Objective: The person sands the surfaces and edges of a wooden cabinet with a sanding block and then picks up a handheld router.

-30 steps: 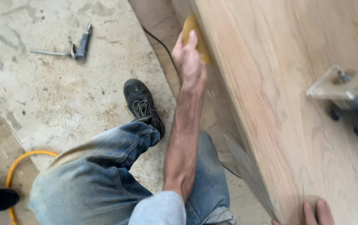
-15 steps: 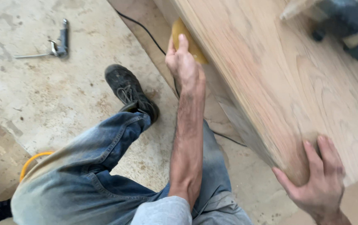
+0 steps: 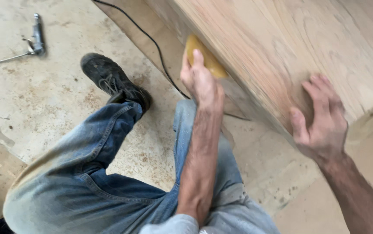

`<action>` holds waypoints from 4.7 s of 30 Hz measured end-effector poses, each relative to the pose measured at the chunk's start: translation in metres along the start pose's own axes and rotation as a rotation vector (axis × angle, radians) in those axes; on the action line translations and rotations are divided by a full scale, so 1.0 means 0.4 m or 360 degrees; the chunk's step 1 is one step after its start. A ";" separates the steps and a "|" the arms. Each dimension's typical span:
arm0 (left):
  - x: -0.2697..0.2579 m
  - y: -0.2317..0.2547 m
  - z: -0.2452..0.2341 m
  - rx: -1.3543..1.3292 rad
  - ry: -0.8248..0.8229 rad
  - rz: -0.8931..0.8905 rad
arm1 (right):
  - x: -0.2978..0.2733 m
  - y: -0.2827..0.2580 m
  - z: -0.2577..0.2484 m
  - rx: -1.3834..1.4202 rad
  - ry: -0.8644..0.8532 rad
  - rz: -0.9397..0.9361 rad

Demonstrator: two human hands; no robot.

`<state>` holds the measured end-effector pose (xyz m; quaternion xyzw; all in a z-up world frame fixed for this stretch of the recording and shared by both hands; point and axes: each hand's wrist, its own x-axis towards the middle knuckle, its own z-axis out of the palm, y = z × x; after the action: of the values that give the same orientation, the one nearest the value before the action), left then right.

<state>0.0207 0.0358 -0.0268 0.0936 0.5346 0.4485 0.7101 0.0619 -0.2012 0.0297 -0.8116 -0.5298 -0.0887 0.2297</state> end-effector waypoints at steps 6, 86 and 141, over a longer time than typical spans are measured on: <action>-0.172 -0.084 -0.124 0.0216 -0.0279 -0.0088 | 0.007 -0.024 0.001 -0.0040 0.0132 0.0095; 1.391 1.010 0.942 0.1856 -0.0357 0.0471 | 1.513 -0.059 0.736 -0.0570 0.0084 0.0258; 1.418 1.157 0.870 0.3408 -0.1099 -0.0597 | 1.920 -0.492 0.394 0.0488 -0.1866 0.2518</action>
<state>0.0806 0.8431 0.0165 0.6885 0.4242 -0.4008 0.4306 0.1937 0.5673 0.2436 -0.8082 0.1281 0.5741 0.0270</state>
